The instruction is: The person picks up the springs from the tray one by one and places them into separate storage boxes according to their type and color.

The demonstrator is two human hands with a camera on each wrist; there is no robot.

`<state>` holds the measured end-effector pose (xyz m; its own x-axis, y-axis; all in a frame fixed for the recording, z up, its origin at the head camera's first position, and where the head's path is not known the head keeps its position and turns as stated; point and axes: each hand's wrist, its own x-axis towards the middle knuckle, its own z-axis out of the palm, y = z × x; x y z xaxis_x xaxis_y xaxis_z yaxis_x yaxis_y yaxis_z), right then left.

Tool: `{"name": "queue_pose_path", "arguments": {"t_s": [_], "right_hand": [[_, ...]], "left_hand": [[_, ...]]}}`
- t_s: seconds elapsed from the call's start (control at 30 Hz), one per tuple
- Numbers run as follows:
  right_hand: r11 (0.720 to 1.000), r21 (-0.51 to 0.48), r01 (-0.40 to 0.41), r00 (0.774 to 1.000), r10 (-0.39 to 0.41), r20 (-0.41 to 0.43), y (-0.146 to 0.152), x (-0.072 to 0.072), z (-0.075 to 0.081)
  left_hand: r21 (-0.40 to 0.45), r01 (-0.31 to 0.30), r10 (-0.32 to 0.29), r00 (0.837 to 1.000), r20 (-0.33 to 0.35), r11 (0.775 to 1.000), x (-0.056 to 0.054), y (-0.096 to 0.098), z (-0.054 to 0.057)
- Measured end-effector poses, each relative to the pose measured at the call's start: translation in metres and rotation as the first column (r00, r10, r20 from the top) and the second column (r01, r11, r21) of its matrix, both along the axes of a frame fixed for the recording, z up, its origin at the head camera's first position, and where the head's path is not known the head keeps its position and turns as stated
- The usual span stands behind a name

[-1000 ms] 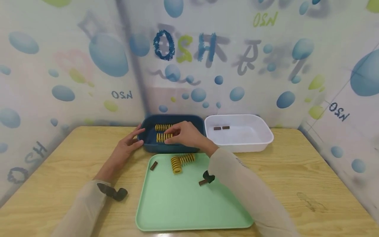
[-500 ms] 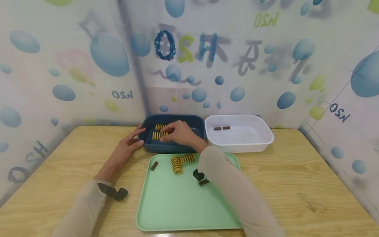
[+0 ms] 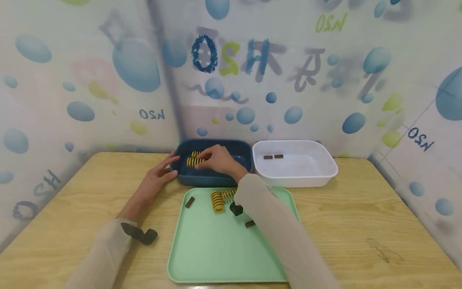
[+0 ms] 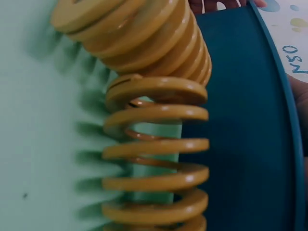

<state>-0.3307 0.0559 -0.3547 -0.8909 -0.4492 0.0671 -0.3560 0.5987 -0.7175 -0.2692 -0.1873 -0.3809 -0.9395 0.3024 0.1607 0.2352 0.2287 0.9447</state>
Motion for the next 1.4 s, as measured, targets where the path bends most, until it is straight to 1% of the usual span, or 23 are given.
{"name": "queue_pose_path", "arguments": {"t_s": [0.03, 0.13, 0.27, 0.37, 0.6, 0.83, 0.87, 1.1, 1.23, 1.4], "right_hand": [[1.0, 0.01, 0.003, 1.0, -0.003, 0.0, -0.001, -0.001, 0.0], [0.999, 0.036, 0.015, 1.0, -0.015, 0.003, -0.003, -0.002, -0.001], [0.997, 0.068, 0.043, 0.999, -0.044, 0.009, -0.004, -0.004, -0.004], [0.994, 0.09, 0.059, 0.998, -0.061, 0.021, -0.005, -0.004, -0.006], [0.992, 0.117, 0.048, 0.998, -0.053, 0.039, -0.006, -0.007, -0.01], [0.989, 0.149, 0.019, 1.0, -0.019, -0.002, -0.011, -0.013, -0.016], [0.988, 0.154, 0.015, 1.0, -0.014, -0.006, -0.012, -0.013, -0.016], [0.981, 0.19, 0.024, 1.0, -0.021, -0.018, -0.014, -0.013, -0.013], [0.98, 0.197, 0.03, 0.999, -0.025, -0.026, -0.014, -0.015, -0.013], [0.978, 0.205, 0.038, 0.999, -0.034, -0.024, -0.015, -0.015, -0.013]], "left_hand": [[0.005, 0.004, -0.004, 1.0, -0.001, 1.0, -0.001, 0.0, -0.002], [0.02, 0.012, -0.012, 1.0, -0.001, 1.0, -0.006, -0.001, -0.011], [0.002, -0.002, 0.002, 1.0, -0.019, 1.0, -0.014, -0.003, -0.024], [-0.006, -0.014, 0.014, 0.999, -0.038, 1.0, -0.015, -0.004, -0.028], [0.004, -0.019, 0.019, 0.999, -0.044, 1.0, -0.015, -0.004, -0.028], [0.017, -0.011, 0.011, 1.0, 0.005, 1.0, 0.001, 0.0, -0.003], [0.016, -0.012, 0.012, 1.0, 0.003, 1.0, 0.001, 0.0, -0.003], [0.014, -0.007, 0.007, 1.0, 0.002, 1.0, 0.0, 0.0, -0.002], [0.02, 0.003, -0.003, 1.0, -0.009, 1.0, -0.002, -0.001, -0.004], [0.031, 0.0, 0.0, 1.0, -0.01, 1.0, -0.012, -0.005, -0.018]]}}
